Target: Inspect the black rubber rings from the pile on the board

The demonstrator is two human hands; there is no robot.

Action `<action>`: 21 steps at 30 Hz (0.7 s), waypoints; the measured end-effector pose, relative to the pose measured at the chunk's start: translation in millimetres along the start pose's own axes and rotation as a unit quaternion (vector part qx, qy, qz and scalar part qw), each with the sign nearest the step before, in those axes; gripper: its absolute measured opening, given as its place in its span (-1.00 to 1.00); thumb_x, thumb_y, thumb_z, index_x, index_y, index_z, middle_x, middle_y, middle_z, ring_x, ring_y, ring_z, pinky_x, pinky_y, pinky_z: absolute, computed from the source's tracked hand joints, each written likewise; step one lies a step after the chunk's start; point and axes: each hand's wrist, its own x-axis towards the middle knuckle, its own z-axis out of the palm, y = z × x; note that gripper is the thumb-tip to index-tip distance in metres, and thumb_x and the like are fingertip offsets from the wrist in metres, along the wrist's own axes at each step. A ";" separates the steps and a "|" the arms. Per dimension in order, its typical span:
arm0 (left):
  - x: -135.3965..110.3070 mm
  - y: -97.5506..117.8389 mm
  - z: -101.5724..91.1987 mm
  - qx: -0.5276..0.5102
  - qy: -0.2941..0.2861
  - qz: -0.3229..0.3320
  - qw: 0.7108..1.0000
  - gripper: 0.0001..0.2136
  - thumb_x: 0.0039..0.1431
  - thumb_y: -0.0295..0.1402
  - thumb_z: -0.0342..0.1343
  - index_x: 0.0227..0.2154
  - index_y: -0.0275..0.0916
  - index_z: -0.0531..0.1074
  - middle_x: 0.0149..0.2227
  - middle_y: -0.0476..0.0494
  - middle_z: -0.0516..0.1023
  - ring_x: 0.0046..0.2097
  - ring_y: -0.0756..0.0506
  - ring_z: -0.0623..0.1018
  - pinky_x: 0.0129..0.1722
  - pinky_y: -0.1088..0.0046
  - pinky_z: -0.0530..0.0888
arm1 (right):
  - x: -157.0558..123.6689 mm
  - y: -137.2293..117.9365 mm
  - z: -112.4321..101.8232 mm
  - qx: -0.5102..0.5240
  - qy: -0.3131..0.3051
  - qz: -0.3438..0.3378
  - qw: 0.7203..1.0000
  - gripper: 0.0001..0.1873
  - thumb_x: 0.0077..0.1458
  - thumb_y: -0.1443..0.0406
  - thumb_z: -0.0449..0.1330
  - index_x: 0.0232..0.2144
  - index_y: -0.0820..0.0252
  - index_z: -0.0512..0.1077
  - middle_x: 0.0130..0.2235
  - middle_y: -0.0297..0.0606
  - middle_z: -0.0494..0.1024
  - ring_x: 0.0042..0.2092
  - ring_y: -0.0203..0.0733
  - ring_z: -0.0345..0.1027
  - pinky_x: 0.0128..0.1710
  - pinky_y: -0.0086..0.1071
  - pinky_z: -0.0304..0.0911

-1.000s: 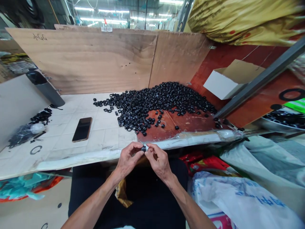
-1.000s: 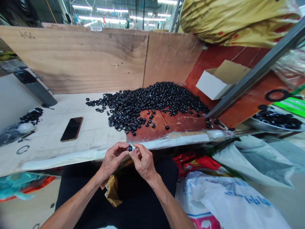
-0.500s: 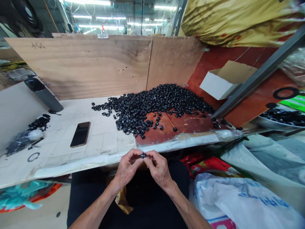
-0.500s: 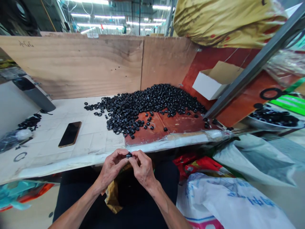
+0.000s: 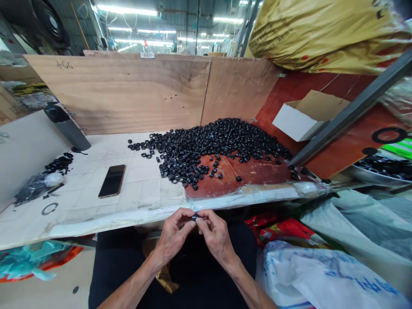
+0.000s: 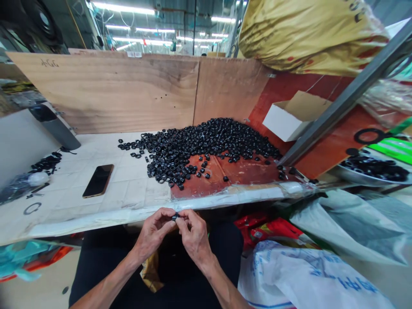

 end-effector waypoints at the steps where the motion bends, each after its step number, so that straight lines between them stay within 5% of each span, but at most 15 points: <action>1: -2.4 -2.7 0.5 0.024 0.002 0.012 1.000 -0.88 0.24 -0.34 0.22 -0.18 -0.19 0.50 -0.15 -0.15 0.58 -0.14 -0.13 0.60 -0.09 0.33 0.56 | -1.8 2.4 1.9 0.029 -0.005 0.028 0.999 -0.77 0.21 0.11 0.22 -0.33 0.15 0.44 -0.53 -0.39 0.40 -0.51 -0.26 0.31 -0.46 -0.41 0.26; 4: -11.3 -5.9 -3.6 0.136 -0.019 0.097 0.986 -0.87 0.30 -0.41 0.11 -0.14 -0.17 0.51 -0.08 -0.21 0.60 -0.03 -0.17 0.61 0.01 0.27 0.53 | -10.0 13.5 5.7 0.143 -0.037 0.135 0.980 -0.64 0.22 0.01 0.19 -0.39 0.17 0.39 -0.60 -0.44 0.33 -0.57 -0.29 0.23 -0.47 -0.40 0.26; 6: -15.5 0.8 -12.7 0.196 -0.092 0.141 0.966 -0.81 0.32 -0.45 0.06 -0.08 -0.15 0.49 -0.05 -0.24 0.60 -0.03 -0.17 0.61 0.01 0.29 0.53 | -15.6 19.7 4.2 0.145 -0.079 0.183 0.969 -0.57 0.24 -0.03 0.14 -0.47 0.17 0.35 -0.64 -0.45 0.30 -0.62 -0.31 0.16 -0.52 -0.40 0.23; 8: -14.1 15.1 -25.2 0.245 -0.184 0.138 0.942 -0.80 0.30 -0.45 0.08 -0.07 -0.14 0.49 -0.10 -0.20 0.61 -0.08 -0.15 0.62 -0.04 0.32 0.53 | -17.1 20.1 -1.1 0.053 -0.123 0.178 0.975 -0.55 0.24 -0.01 0.13 -0.54 0.16 0.32 -0.66 -0.43 0.30 -0.64 -0.33 0.13 -0.58 -0.42 0.14; 10: -3.9 31.2 -37.0 0.283 -0.234 0.101 0.925 -0.84 0.25 -0.40 0.17 -0.12 -0.13 0.50 -0.17 -0.12 0.62 -0.14 -0.13 0.61 -0.08 0.35 0.52 | -10.2 14.0 -7.7 -0.068 -0.118 0.104 0.985 -0.60 0.24 0.06 0.15 -0.54 0.16 0.35 -0.61 -0.40 0.35 -0.59 -0.31 0.19 -0.55 -0.44 0.12; 12: 16.4 40.7 -44.3 0.295 -0.203 0.063 0.931 -0.88 0.23 -0.32 0.22 -0.18 -0.15 0.51 -0.23 -0.05 0.61 -0.19 -0.11 0.59 -0.14 0.39 0.51 | 7.7 4.9 -12.8 -0.154 -0.047 -0.008 0.987 -0.72 0.25 0.15 0.17 -0.45 0.16 0.41 -0.50 -0.35 0.42 -0.48 -0.26 0.29 -0.45 -0.43 0.21; 14: 44.6 38.9 -46.2 0.307 -0.094 0.046 0.946 -0.88 0.26 -0.27 0.18 -0.25 -0.19 0.49 -0.32 -0.02 0.57 -0.28 -0.07 0.56 -0.23 0.42 0.49 | 35.1 -1.1 -14.4 -0.206 0.034 -0.108 0.972 -0.84 0.27 0.23 0.14 -0.33 0.16 0.44 -0.37 -0.27 0.47 -0.38 -0.21 0.36 -0.32 -0.39 0.29; 17: 88.6 20.9 -42.1 0.378 0.048 0.076 0.922 -0.88 0.20 -0.36 0.19 -0.21 -0.22 0.48 -0.31 -0.03 0.52 -0.36 -0.06 0.51 -0.24 0.38 0.48 | 81.6 2.9 -11.7 -0.264 0.048 -0.195 0.943 -0.84 0.19 0.38 0.14 -0.18 0.17 0.46 -0.16 -0.14 0.48 -0.24 -0.13 0.43 -0.18 -0.31 0.37; 21: 119.3 -1.0 -36.7 0.469 0.026 0.109 0.876 -0.90 0.17 -0.46 0.17 -0.25 -0.21 0.51 -0.24 -0.10 0.50 -0.27 -0.11 0.53 -0.19 0.35 0.48 | 117.5 23.8 -6.6 -0.307 -0.005 -0.218 0.926 -0.76 0.09 0.49 0.15 -0.20 0.17 0.46 -0.20 -0.14 0.50 -0.19 -0.07 0.44 -0.12 -0.26 0.39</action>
